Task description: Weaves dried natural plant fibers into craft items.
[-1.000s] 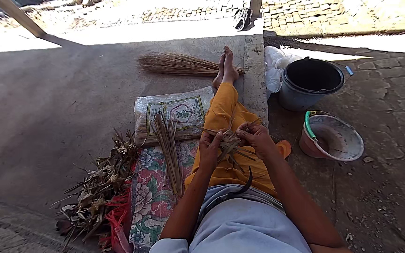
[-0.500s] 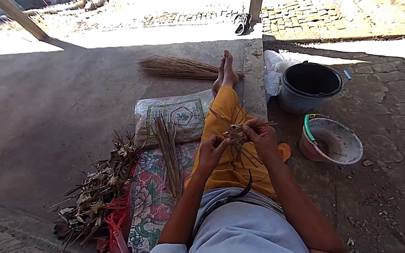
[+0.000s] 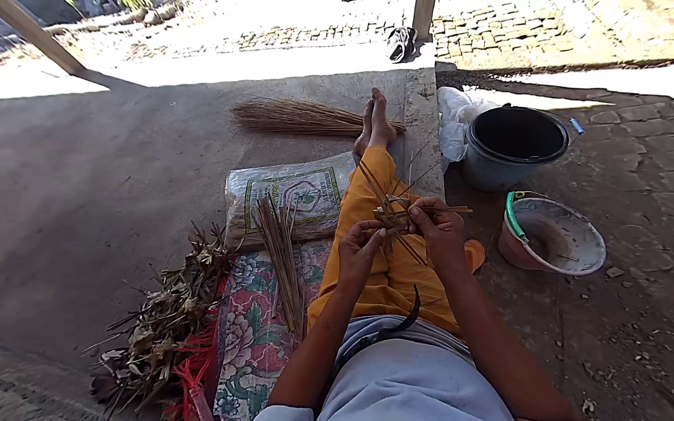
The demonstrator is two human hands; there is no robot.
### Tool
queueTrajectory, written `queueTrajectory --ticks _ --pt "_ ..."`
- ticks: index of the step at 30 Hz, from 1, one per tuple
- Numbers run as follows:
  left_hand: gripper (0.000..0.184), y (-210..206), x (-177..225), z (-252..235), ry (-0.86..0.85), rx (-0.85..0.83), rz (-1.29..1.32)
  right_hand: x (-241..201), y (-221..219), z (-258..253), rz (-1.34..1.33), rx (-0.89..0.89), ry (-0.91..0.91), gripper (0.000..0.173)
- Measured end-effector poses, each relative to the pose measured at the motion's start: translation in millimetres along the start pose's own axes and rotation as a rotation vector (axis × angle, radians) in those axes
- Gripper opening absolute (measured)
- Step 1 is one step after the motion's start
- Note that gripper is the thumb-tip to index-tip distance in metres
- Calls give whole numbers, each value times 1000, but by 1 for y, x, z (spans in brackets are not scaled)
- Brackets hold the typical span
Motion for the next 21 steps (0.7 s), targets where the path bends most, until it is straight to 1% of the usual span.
queueTrajectory --ticks 3,6,8,10,12,14,16,19,21 --pt "16 -3 -3 1 49 -14 -1 -1 1 0 -3 -6 18 10" --pt "16 -5 -7 0 122 -40 54 -1 1 0 3 -14 14 11" --pt "11 -4 -9 -1 156 -31 108 -1 0 0 -22 1 4 11" --pt "9 -2 -7 -2 152 6 136 0 1 2 -28 40 -9 9" --pt "8 2 -2 -3 106 58 146 2 2 2 49 49 -58 7" --pt "8 6 5 -6 29 104 139 9 -2 1 230 -31 -157 17" --pt "9 7 9 -8 -53 116 119 17 -9 3 338 -120 -238 20" --pt "9 3 10 -9 -148 104 43 21 -15 6 292 -108 -202 14" --pt "7 1 5 -9 -160 96 17 16 -15 6 245 -67 -141 8"
Point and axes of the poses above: each hand's wrist, its own z-axis away from the middle knuckle, its own y-axis out of the back of the hand, x = y × z, the point moved 9 cm from there along -z, towards the middle knuckle, and after that the axes turned 5 degrees about -z, right-handed, at the moved point
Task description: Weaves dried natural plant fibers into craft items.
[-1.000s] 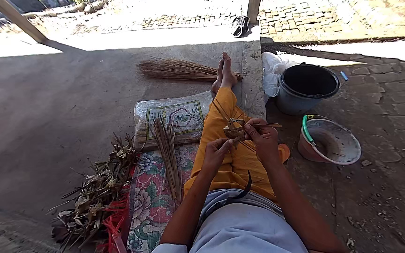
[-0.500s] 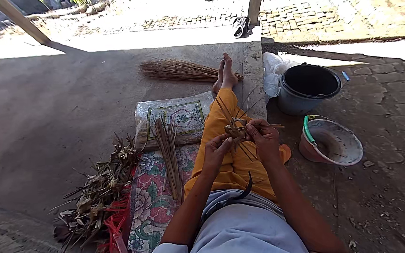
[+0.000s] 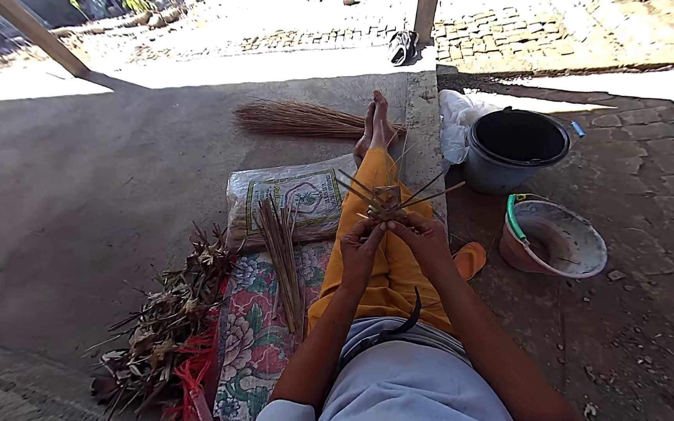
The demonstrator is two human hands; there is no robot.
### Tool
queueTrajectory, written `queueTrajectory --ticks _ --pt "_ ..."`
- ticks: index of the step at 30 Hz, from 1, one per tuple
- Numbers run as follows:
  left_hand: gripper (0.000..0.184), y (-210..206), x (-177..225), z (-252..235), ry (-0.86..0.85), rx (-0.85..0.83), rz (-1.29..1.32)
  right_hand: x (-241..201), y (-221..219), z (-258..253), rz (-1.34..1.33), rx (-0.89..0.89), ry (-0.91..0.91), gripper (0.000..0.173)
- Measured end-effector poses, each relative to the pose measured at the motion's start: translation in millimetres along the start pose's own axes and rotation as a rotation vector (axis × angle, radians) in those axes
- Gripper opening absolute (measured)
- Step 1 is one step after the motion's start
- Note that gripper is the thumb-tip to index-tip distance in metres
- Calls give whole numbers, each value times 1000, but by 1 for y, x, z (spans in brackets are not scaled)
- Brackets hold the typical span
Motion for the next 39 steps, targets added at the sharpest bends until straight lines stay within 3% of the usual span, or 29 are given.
queueTrajectory --ticks 5,12,16,22,25,32,36,39 --pt "4 -3 -6 1 100 -49 -24 -10 5 -1 63 -19 103 4" --pt "13 -8 -5 -3 313 -266 22 -19 9 -2 373 -14 346 12" --pt "7 -5 -11 -3 336 -146 114 -17 -1 -2 360 -91 301 13" --pt "1 4 -8 -6 145 -20 -43 -7 -5 -3 397 -153 238 21" --pt "4 5 -9 -10 102 -60 -137 -6 -3 -4 460 -129 244 21" --pt "6 -8 -15 -5 295 -187 125 1 -1 -6 392 -142 185 19" --pt "4 -6 -11 -4 196 -143 -6 6 -3 -6 226 -214 43 23" --pt "4 -4 -9 -5 175 -149 -39 9 -4 -5 127 -238 -2 13"
Point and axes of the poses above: each hand's wrist, its own z-axis away from the middle knuckle, its own y-axis out of the back of the hand, x = y × z, the point moved 9 cm from there along -z, towards the middle knuckle, and after that the axes turned 5 degrees about -z, right-handed, at the moved point
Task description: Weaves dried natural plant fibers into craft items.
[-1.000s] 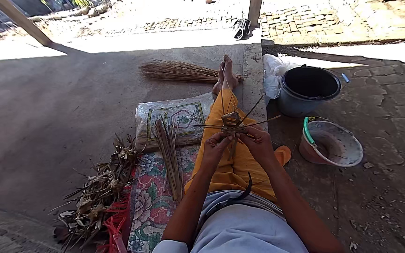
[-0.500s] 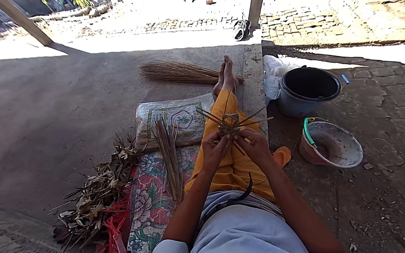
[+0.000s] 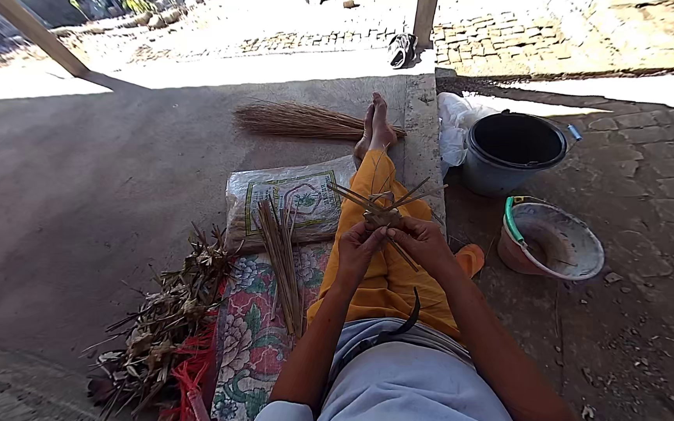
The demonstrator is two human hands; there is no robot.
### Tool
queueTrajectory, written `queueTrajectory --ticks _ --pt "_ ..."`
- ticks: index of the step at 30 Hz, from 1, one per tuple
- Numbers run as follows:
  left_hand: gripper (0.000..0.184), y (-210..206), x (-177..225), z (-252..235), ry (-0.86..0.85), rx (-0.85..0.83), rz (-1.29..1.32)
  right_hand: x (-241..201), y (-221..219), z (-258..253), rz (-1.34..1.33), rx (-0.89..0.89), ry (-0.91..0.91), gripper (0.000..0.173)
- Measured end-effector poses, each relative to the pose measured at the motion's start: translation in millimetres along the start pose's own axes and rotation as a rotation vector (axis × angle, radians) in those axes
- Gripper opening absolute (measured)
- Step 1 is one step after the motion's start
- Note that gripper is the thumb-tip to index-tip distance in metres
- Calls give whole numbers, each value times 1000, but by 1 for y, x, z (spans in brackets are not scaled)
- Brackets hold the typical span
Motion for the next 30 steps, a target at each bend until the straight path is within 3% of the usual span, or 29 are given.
queueTrajectory --ticks 5,9,12,20,26,30 --pt "2 5 5 -2 10 -61 -96 2 3 0 2 40 -3 11" --pt "6 13 16 -3 -237 34 -442 3 1 2 -172 65 -71 5" --pt "7 12 19 -1 -326 56 -464 5 1 2 -302 72 -115 11" --pt "16 -9 13 7 -177 -154 -198 0 4 3 -88 75 -25 13" --pt "9 1 15 4 -25 -200 -260 3 19 1 -24 -35 -101 11" --pt "10 11 22 1 -24 -415 -209 -4 25 7 -234 -103 -142 17"
Point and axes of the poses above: each hand's wrist, its own z-axis away from the middle knuckle, its own y-axis out of the back of the hand, x = y × z, the point moved 9 cm from there along -z, towards the middle knuckle, and after that the axes turned 5 degrees about -z, right-handed, at the moved point
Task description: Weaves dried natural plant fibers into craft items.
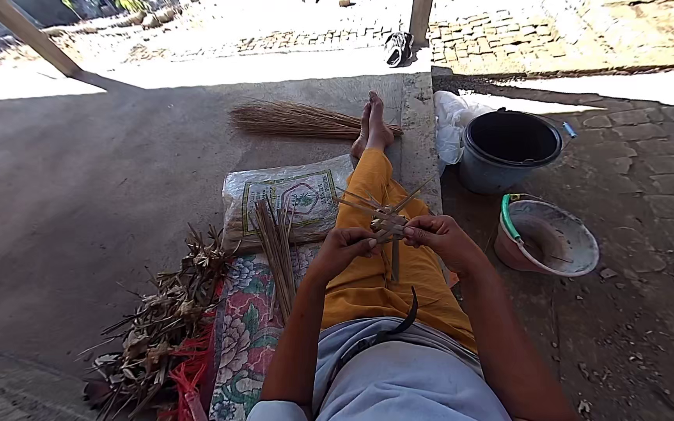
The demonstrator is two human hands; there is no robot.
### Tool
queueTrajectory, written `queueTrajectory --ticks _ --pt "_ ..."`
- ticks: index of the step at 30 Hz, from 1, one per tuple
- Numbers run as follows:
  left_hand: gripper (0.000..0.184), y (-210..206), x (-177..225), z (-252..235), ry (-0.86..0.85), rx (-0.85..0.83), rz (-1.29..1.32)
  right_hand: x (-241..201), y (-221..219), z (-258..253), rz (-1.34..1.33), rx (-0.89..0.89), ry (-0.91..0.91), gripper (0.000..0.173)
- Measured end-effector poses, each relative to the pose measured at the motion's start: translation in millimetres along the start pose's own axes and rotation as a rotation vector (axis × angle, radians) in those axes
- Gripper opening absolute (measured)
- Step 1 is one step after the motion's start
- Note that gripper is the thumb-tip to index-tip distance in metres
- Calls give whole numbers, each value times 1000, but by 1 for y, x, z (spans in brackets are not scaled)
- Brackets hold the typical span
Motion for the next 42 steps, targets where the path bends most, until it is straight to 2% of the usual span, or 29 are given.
queueTrajectory --ticks 4,8,10,13,16,19,21,25,29,33,36,39,42 --pt "22 29 -1 0 -53 182 -15 2 2 -1 -329 -13 -15 22" --pt "13 14 -5 -6 -162 232 13 13 -6 -5 -526 -23 -84 25" --pt "15 7 2 -4 -281 285 73 20 -14 -6 -580 -20 -128 26" --pt "21 3 11 -5 -423 272 104 25 -27 -8 -630 -31 -183 27" --pt "19 -5 8 -3 -326 248 188 26 -41 -5 -657 -93 -208 27" --pt "12 -2 -9 -4 -227 346 373 23 -47 -4 -618 -89 -200 23" --pt "14 -1 -21 -4 -127 392 482 22 -48 -3 -556 -79 -188 19" --pt "20 -5 -26 -7 -15 383 562 17 -45 -3 -329 -72 -164 14" --pt "16 0 -37 -10 -73 339 670 22 -45 -2 -95 -128 -142 12" --pt "5 1 -32 -8 -104 322 563 20 -49 -4 144 -194 -58 11" --pt "9 0 -27 -6 -82 347 544 11 -45 -4 109 -138 -24 7" --pt "14 -1 -25 -5 -104 361 531 -4 -35 -1 2 0 50 4" --pt "23 -4 -24 -4 -108 377 523 -14 -23 1 -48 141 145 10"
Point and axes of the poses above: each hand's wrist, its own z-axis away from the middle knuckle, its own y-axis out of the back of the hand, x = y × z, the point moved 9 cm from there along -z, towards the middle knuckle, and after that the axes turned 5 degrees about -z, right-handed, at the moved point
